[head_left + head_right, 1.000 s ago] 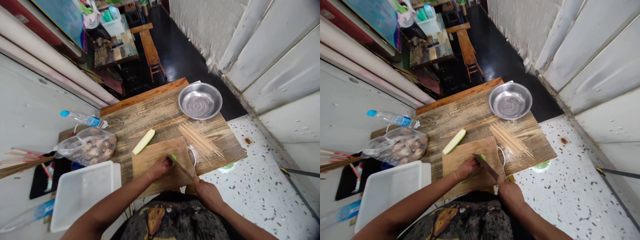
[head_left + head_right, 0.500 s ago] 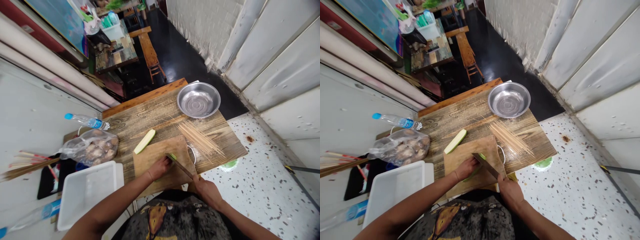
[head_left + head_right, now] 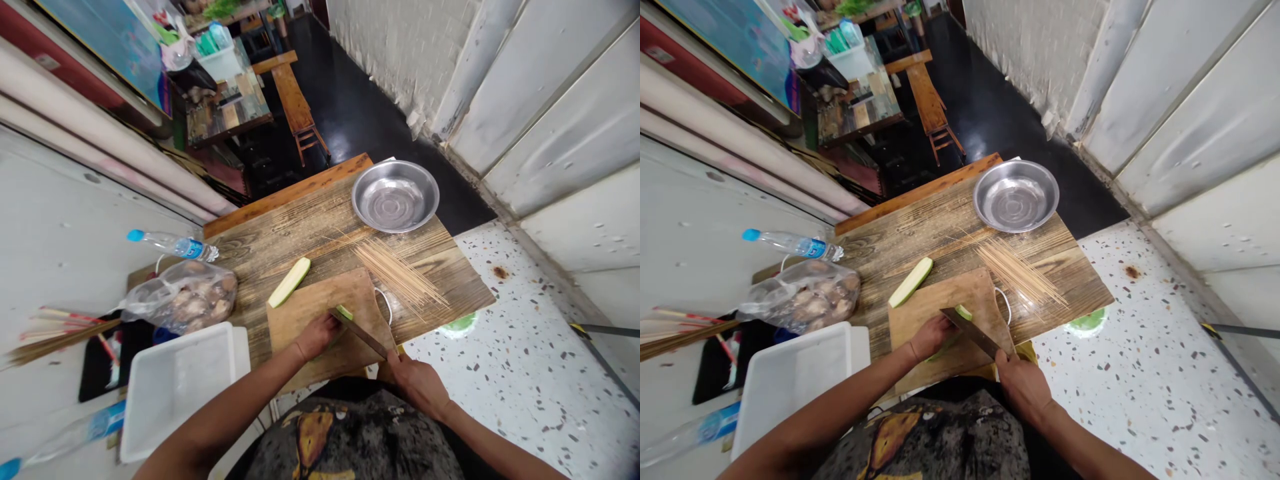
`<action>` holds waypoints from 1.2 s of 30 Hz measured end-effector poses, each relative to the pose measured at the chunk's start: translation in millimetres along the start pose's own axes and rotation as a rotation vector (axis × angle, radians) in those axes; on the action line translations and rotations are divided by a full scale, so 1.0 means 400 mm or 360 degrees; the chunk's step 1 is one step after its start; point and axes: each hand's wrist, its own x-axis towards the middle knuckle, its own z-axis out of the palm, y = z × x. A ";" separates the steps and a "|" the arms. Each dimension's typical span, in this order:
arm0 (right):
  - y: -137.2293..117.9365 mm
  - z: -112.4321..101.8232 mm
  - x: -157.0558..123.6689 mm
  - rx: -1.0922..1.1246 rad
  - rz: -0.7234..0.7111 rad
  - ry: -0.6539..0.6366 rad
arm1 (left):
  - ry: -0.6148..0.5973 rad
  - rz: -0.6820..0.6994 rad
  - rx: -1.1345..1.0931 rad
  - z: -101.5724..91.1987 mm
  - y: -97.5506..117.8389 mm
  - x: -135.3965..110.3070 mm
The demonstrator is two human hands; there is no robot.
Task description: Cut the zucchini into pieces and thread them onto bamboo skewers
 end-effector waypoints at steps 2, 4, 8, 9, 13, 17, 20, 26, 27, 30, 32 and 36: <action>0.004 0.001 -0.002 -0.0049 0.0020 0.0043 | 0.0184 -0.0186 -0.0139 -0.027 -0.020 -0.007; 0.009 0.003 -0.003 -0.0094 0.0038 0.0080 | 0.0419 -0.0480 -0.0194 -0.068 -0.054 -0.005; 0.016 0.009 0.006 -0.0125 0.0056 0.0144 | 0.0357 -0.0651 -0.0476 -0.159 -0.110 0.068; 0.016 0.012 0.010 -0.0125 0.0058 0.0150 | 0.0185 -0.0543 -0.0642 -0.176 -0.112 0.100; 0.018 0.023 0.025 -0.0115 0.0072 0.0163 | -0.0419 -0.0166 -0.0765 -0.205 -0.082 0.235; 0.017 0.026 0.028 -0.0105 0.0077 0.0178 | -0.0870 -0.0108 -0.0429 -0.189 -0.051 0.311; 0.014 0.023 0.025 -0.0083 0.0064 0.0184 | -0.1070 -0.0112 -0.0312 -0.174 -0.043 0.331; 0.006 0.018 0.004 -0.0100 0.0019 0.0212 | -0.1116 -0.0120 -0.0344 -0.176 -0.050 0.343; 0.005 0.017 -0.002 -0.0092 0.0005 0.0202 | -0.1053 -0.0138 -0.0392 -0.184 -0.055 0.339; 0.005 0.016 -0.017 -0.0045 -0.0057 0.0165 | -0.0368 -0.0385 -0.0602 -0.213 -0.069 0.294; 0.005 0.018 -0.020 -0.0020 -0.0068 0.0150 | 0.0392 -0.0661 -0.0539 -0.223 -0.069 0.232; 0.000 0.021 -0.011 -0.0019 -0.0027 0.0137 | 0.0992 -0.0640 -0.0024 -0.171 -0.030 0.071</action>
